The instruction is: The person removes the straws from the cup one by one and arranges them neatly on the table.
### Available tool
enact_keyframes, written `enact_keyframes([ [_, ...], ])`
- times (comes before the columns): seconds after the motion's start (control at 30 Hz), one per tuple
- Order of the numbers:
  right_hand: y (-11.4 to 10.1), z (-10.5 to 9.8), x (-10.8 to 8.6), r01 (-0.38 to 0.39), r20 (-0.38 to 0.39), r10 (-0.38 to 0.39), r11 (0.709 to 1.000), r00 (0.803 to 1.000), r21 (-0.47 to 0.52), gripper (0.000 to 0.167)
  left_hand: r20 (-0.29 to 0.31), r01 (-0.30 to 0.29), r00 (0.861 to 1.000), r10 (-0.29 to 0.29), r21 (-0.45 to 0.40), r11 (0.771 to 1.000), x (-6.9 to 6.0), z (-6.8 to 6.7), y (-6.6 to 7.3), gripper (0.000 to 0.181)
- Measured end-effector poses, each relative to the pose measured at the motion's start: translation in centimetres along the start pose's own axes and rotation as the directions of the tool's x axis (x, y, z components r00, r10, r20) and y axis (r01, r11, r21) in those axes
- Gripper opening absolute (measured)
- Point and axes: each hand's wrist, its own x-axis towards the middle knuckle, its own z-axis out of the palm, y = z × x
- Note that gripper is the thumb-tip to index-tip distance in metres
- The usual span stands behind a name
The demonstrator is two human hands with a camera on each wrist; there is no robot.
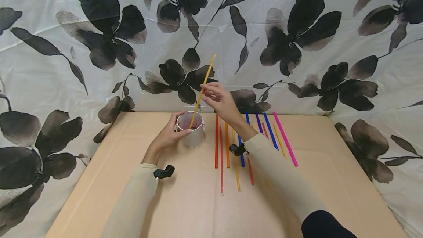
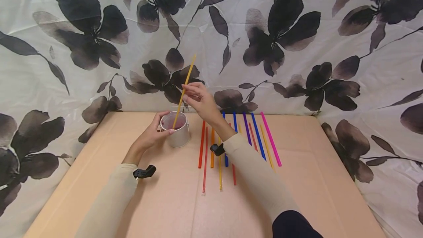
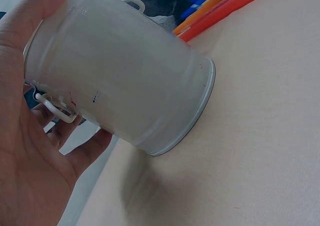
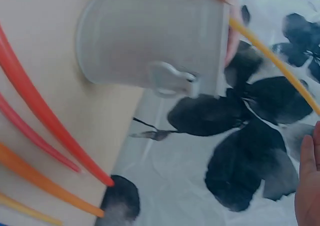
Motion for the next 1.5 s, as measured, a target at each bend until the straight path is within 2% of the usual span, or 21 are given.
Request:
enact_keyframes([
  [0.17, -1.7, -1.5, -0.2, 0.031, -0.043, -0.030, 0.999, 0.999, 0.023, 0.040, 0.000, 0.000, 1.000, 0.000, -0.002, 1.000, 0.1, 0.2, 0.0, 0.081],
  [0.3, -1.9, -2.6, -0.5, 0.060, -0.090, -0.057, 0.998, 0.994, 0.037, 0.039, -0.002, -0.007, 1.000, 0.007, 0.004, 1.000, 0.2, 0.2, -0.1, 0.081],
  [0.47, -1.5, -4.1, -1.3, 0.055, -0.123, -0.052, 0.998, 0.991, 0.019, 0.035, -0.007, -0.007, 1.000, 0.007, 0.008, 1.000, 0.4, 0.2, -0.2, 0.081],
  [0.73, 1.9, -7.6, -2.9, -0.037, -0.104, 0.041, 0.999, 0.994, 0.034, 0.037, -0.013, -0.010, 1.000, 0.010, 0.017, 1.000, 0.4, 0.2, -0.1, 0.081],
  [0.8, 2.3, -8.5, -3.5, -0.049, -0.095, 0.049, 0.999, 0.994, 0.006, 0.039, -0.011, -0.012, 1.000, 0.012, 0.024, 1.000, 0.5, 0.2, -0.1, 0.082],
  [0.97, 2.3, -10.6, -5.0, -0.107, -0.064, 0.107, 0.994, 0.992, 0.006, 0.046, -0.011, -0.006, 1.000, 0.006, 0.027, 1.000, 0.5, 0.3, -0.2, 0.083],
  [1.23, 4.1, -14.3, -7.0, -0.209, -0.090, 0.200, 0.973, 0.976, -0.100, 0.046, -0.032, -0.011, 0.999, 0.012, 0.024, 1.000, 1.1, 0.6, -0.2, 0.081],
  [1.4, 5.7, -16.8, -8.0, -0.283, -0.132, 0.263, 0.944, 0.956, -0.169, 0.046, -0.044, 0.006, 0.999, -0.005, 0.028, 1.000, 1.7, 0.8, -0.3, 0.082],
  [1.5, 6.6, -18.3, -8.6, -0.328, -0.151, 0.301, 0.921, 0.942, -0.209, 0.045, -0.043, 0.012, 0.999, -0.011, 0.017, 1.000, 1.9, 1.0, 0.2, 0.083],
])
